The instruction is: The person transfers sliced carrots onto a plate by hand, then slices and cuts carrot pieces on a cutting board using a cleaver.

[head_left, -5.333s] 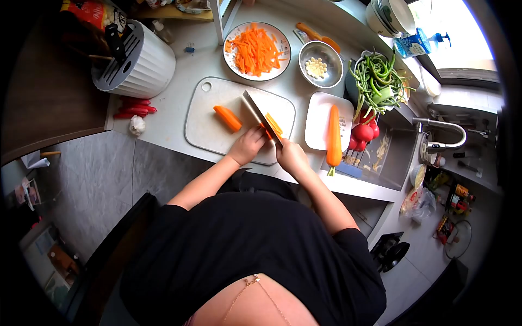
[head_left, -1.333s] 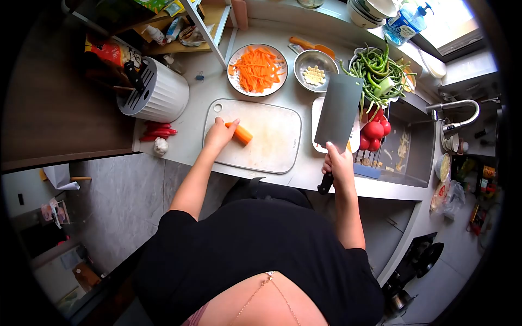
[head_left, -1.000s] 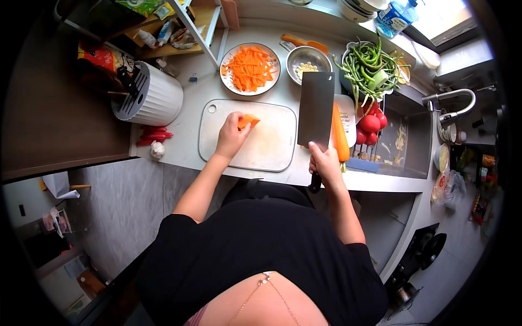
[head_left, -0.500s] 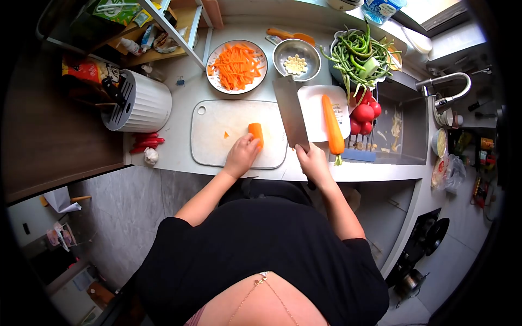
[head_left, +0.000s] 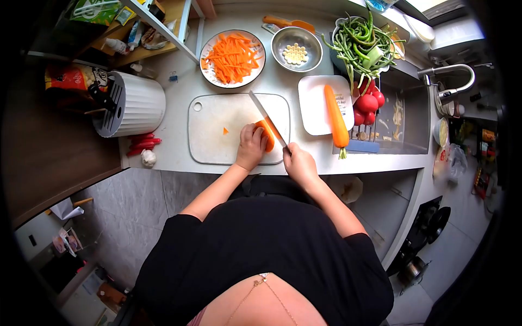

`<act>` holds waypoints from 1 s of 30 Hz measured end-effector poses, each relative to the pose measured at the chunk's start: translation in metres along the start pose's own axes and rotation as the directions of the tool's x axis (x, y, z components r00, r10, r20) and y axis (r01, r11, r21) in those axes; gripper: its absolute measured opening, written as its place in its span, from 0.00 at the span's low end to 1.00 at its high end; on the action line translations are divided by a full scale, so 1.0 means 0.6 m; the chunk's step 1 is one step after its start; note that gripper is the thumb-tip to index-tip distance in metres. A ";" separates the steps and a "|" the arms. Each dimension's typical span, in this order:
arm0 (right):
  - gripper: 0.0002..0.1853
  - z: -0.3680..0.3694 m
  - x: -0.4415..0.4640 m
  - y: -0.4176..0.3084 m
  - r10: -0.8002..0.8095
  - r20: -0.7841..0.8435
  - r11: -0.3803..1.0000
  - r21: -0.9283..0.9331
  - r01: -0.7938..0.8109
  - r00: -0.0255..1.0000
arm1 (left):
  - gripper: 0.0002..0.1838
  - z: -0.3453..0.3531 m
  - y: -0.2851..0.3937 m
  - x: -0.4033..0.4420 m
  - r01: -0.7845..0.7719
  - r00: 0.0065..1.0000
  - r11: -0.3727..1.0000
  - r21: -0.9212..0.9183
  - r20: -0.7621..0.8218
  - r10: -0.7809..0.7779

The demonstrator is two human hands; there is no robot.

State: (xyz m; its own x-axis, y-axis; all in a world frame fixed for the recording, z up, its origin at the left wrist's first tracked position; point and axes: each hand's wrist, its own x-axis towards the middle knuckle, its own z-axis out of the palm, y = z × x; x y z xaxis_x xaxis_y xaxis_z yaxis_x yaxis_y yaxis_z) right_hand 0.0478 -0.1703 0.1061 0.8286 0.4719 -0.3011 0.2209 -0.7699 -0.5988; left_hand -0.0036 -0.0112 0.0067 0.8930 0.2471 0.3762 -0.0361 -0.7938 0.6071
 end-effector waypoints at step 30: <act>0.07 0.028 -0.011 -0.043 0.240 0.191 0.967 -0.136 -0.216 0.952 | 0.23 0.009 -0.018 0.003 -0.062 0.994 0.997 -0.034 0.090 0.065</act>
State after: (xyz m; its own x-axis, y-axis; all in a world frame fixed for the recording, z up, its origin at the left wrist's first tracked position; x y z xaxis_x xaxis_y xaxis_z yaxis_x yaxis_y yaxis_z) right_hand 0.0280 -0.1461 0.1109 0.7433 0.3469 -0.5720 0.1047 -0.9048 -0.4127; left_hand 0.0006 -0.0051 -0.0030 0.9256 0.1437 0.3502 -0.1068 -0.7884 0.6058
